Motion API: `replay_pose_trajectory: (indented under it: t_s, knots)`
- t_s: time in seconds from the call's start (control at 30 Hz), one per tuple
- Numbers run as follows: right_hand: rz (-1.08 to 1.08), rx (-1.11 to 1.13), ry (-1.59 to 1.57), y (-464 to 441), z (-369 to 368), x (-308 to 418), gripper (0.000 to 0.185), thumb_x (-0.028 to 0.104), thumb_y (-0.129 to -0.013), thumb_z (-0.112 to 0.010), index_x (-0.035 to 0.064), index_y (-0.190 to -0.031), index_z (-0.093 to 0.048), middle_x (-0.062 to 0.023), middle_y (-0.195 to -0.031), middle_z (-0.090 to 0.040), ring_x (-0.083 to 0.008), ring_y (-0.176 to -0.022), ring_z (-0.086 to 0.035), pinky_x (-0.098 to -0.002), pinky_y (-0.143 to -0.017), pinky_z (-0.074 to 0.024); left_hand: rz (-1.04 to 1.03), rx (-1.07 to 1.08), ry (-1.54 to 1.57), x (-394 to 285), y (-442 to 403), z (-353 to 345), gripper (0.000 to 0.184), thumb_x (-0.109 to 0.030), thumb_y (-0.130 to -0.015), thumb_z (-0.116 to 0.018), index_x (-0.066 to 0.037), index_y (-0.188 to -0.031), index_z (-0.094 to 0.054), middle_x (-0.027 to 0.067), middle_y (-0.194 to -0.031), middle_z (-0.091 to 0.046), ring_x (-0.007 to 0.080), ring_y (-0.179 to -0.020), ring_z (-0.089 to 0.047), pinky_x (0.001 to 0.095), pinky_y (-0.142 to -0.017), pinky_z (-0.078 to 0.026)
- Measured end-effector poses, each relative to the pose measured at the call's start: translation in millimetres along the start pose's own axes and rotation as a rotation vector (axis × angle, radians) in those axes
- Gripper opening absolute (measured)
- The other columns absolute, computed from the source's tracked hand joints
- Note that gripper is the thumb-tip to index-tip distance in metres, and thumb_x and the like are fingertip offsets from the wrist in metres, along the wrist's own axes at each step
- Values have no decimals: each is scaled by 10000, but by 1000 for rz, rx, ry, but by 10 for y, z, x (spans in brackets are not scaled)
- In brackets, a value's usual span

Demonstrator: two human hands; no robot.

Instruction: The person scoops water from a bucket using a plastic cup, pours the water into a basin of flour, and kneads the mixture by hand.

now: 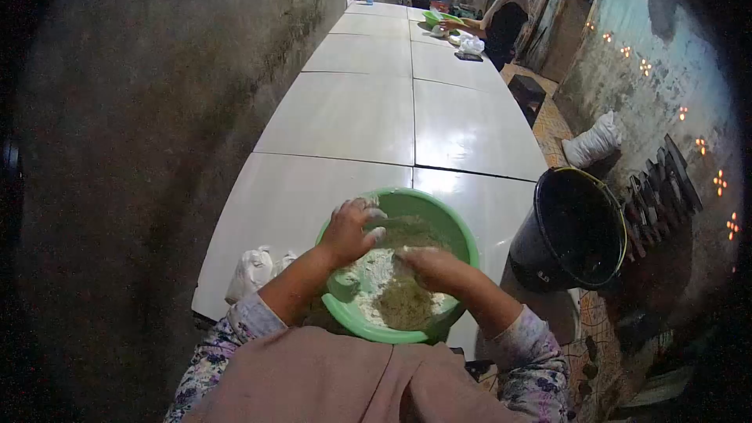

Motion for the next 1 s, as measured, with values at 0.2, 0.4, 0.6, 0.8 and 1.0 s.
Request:
replay_pose_trajectory:
  t_s: [0.2,0.4,0.6,0.8,1.0]
  knots:
    - [314,101,679,-4,-10,-524,647,101,-753,-684,118,-1360,-459,-213,-1329,-484,-357,-1127,-567,-447,-915,-480,126,27,-288,49,-170,-190,488,-296,-813,-684,-160,-1264,-557,140,-1348,-440,339,-1245,-395,537,-1019,-320]
    - [145,404,724,130,-370,-195,554,225,-895,-547,115,-1406,-362,-132,-1412,-436,-328,-1256,-464,-425,-1128,-264,131,74,-303,26,-201,-138,532,-217,-815,-665,-198,-1325,-517,85,-1411,-410,312,-1189,-447,479,-982,-386]
    - [417,129,874,-217,-528,207,411,82,-793,-598,34,-1197,-537,-206,-1035,-621,-336,-916,-650,-419,-772,-532,97,80,-306,127,-206,-206,536,-109,-744,-685,-189,-1263,-583,67,-1405,-436,310,-1150,-473,443,-975,-408]
    - [260,-58,756,-379,-188,-79,291,108,-780,-612,75,-1068,-618,-169,-822,-656,-341,-804,-661,-426,-691,-543,80,81,-346,158,-183,-179,458,-48,-779,-626,-188,-1215,-622,47,-1432,-405,299,-1108,-487,418,-950,-427]
    - [419,124,864,184,-360,-32,475,151,-806,-610,114,-1274,-540,-169,-1296,-508,-349,-1106,-565,-454,-907,-492,178,129,-341,96,-182,-114,465,30,-757,-581,-191,-1158,-661,48,-1417,-415,290,-1104,-496,424,-969,-427]
Point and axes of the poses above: each hand's wrist, its own y-axis away from the middle knuckle, its own z-axis out of the back of the hand, x = y × z, the point moved 4 cm from there along -y, towards the middle knuckle
